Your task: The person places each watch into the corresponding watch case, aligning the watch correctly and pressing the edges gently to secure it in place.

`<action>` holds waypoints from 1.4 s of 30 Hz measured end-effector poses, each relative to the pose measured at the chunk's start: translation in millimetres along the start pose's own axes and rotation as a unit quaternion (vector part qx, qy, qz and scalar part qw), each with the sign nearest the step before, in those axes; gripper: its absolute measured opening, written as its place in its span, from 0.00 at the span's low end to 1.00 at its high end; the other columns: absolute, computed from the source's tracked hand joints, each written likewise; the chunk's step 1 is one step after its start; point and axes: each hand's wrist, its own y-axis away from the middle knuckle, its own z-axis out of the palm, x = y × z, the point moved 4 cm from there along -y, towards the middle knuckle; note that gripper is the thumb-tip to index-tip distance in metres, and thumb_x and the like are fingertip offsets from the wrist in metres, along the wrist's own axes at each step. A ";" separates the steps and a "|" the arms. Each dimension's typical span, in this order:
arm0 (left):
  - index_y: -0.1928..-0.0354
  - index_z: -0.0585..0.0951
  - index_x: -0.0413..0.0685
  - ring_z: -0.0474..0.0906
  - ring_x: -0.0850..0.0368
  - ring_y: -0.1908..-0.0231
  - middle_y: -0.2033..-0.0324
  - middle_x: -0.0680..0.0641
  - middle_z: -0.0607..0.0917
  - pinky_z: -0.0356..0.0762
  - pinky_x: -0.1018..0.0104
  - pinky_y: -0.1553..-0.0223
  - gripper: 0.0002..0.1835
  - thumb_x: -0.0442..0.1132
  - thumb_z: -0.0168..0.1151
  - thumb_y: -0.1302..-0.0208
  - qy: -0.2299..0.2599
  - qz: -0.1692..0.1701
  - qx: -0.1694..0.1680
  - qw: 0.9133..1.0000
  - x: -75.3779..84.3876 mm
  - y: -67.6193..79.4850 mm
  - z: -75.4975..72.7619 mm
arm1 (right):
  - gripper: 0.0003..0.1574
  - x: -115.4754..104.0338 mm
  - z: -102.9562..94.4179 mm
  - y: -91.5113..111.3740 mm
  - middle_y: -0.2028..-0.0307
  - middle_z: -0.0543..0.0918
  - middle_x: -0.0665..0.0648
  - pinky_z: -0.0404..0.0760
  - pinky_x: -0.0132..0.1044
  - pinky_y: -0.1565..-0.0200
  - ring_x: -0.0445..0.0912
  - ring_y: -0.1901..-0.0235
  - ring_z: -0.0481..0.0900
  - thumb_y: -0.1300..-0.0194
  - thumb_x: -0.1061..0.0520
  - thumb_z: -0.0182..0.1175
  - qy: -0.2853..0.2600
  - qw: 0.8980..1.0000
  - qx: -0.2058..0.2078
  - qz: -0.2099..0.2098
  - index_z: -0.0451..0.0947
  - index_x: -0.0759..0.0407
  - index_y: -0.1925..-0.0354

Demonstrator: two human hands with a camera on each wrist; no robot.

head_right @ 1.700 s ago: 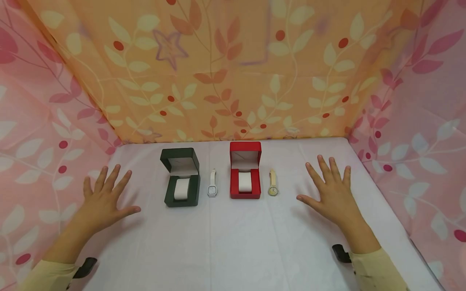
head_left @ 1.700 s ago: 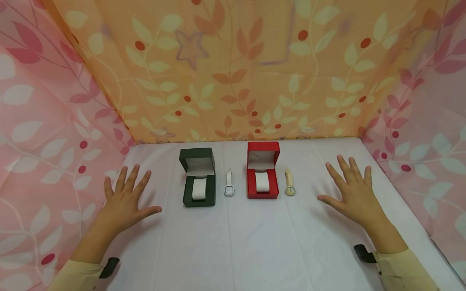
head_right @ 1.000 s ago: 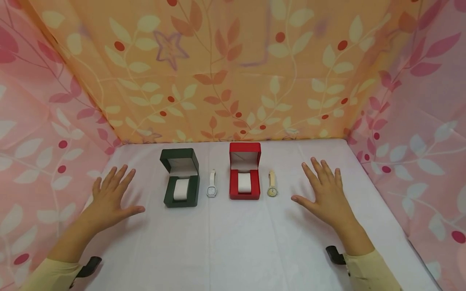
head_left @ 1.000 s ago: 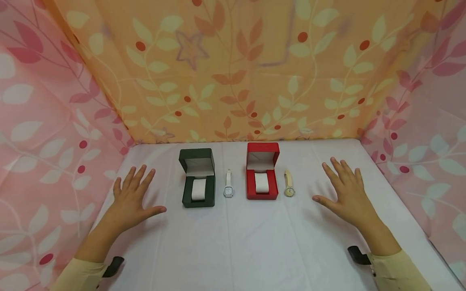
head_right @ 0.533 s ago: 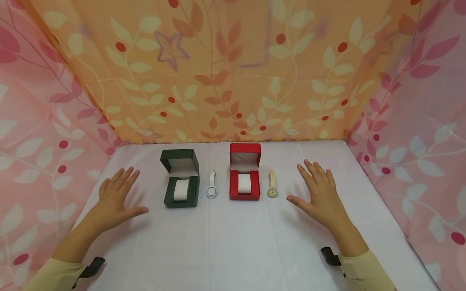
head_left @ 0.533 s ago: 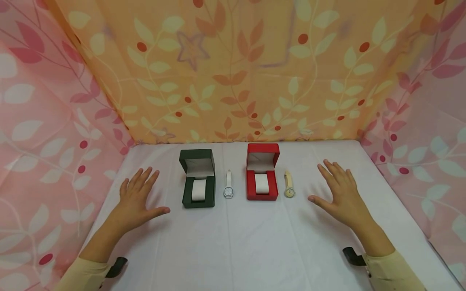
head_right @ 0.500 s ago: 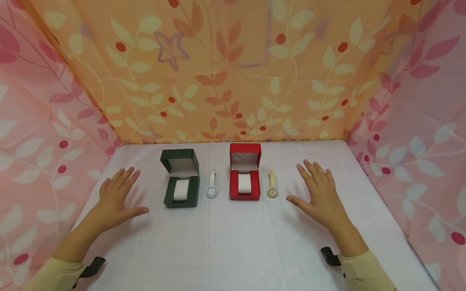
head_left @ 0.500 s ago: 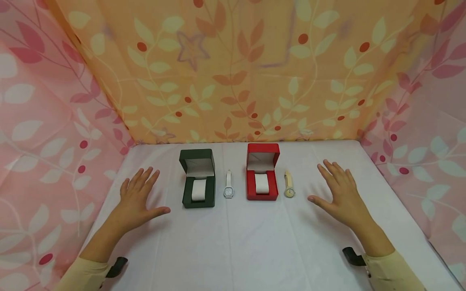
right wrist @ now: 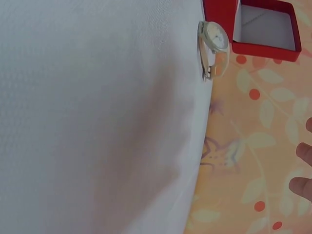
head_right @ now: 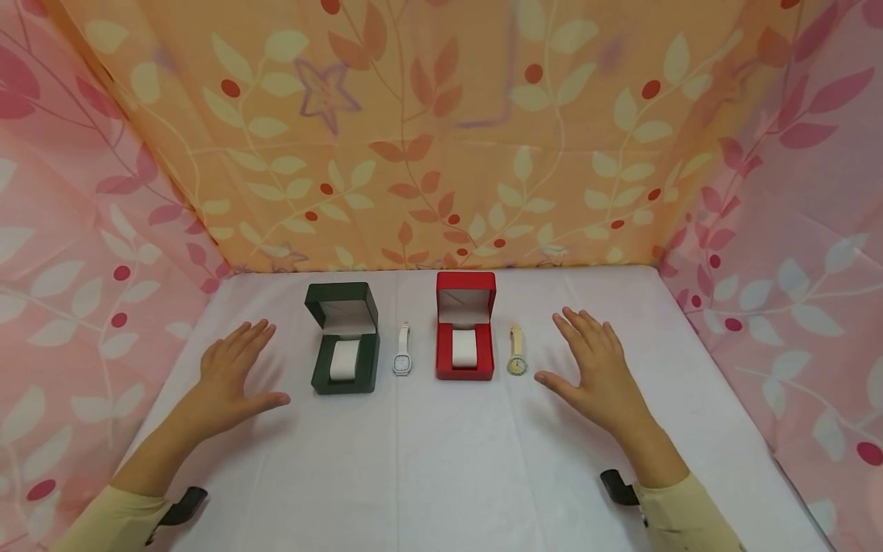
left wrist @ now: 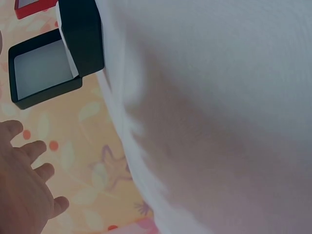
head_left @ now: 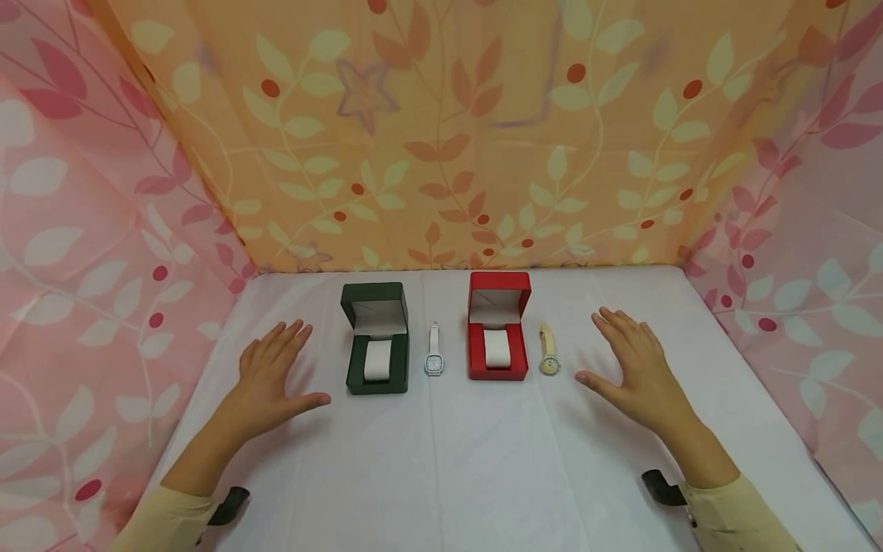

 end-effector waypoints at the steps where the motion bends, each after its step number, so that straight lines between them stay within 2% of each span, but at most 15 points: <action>1: 0.18 0.51 0.60 0.45 0.37 0.22 0.20 0.43 0.56 0.41 0.26 0.33 0.65 0.70 0.76 0.53 0.001 0.001 -0.001 1.000 0.7 -0.5 0.4 | 0.65 -0.7 0.5 -0.2 0.25 0.64 0.62 0.44 0.62 0.24 0.62 0.24 0.56 0.49 0.42 0.78 -0.003 1.000 -0.001 0.001 0.57 0.49 0.20; 6: 0.18 0.52 0.59 0.46 0.38 0.22 0.20 0.44 0.56 0.42 0.27 0.34 0.65 0.70 0.76 0.53 0.007 0.004 -0.005 1.000 3.6 -2.8 1.7 | 0.64 -4.1 2.5 -1.1 0.25 0.66 0.61 0.48 0.65 0.26 0.62 0.25 0.58 0.49 0.43 0.79 -0.016 1.000 -0.001 0.003 0.58 0.49 0.21; 16: 0.19 0.55 0.58 0.49 0.39 0.23 0.22 0.42 0.60 0.45 0.30 0.34 0.63 0.68 0.77 0.53 0.016 0.015 -0.006 1.000 6.6 -4.6 4.5 | 0.63 -10.1 6.0 -3.4 0.26 0.67 0.59 0.50 0.61 0.25 0.60 0.26 0.60 0.48 0.45 0.79 -0.031 1.000 -0.002 0.001 0.59 0.49 0.21; 28: 0.19 0.56 0.59 0.51 0.41 0.24 0.22 0.45 0.61 0.48 0.32 0.35 0.60 0.69 0.74 0.49 0.027 0.016 -0.023 0.999 12.3 -8.2 6.9 | 0.60 -18.1 13.0 -7.5 0.27 0.69 0.58 0.55 0.63 0.28 0.58 0.27 0.62 0.49 0.45 0.80 -0.046 0.999 -0.002 -0.006 0.63 0.51 0.23; 35: 0.21 0.60 0.57 0.54 0.41 0.25 0.24 0.45 0.64 0.50 0.33 0.36 0.57 0.65 0.77 0.50 0.036 0.027 -0.011 0.999 13.3 -9.7 10.5 | 0.57 -24.4 17.9 -10.8 0.29 0.72 0.58 0.59 0.65 0.32 0.57 0.29 0.65 0.49 0.45 0.80 -0.061 0.998 0.003 -0.024 0.66 0.51 0.25; 42: 0.22 0.63 0.56 0.56 0.41 0.26 0.25 0.46 0.66 0.50 0.35 0.36 0.55 0.64 0.77 0.49 0.052 0.032 -0.009 0.998 17.6 -12.3 12.7 | 0.56 -31.9 22.7 -14.6 0.30 0.73 0.58 0.59 0.64 0.32 0.57 0.30 0.66 0.48 0.46 0.80 -0.074 0.996 0.005 -0.040 0.67 0.52 0.25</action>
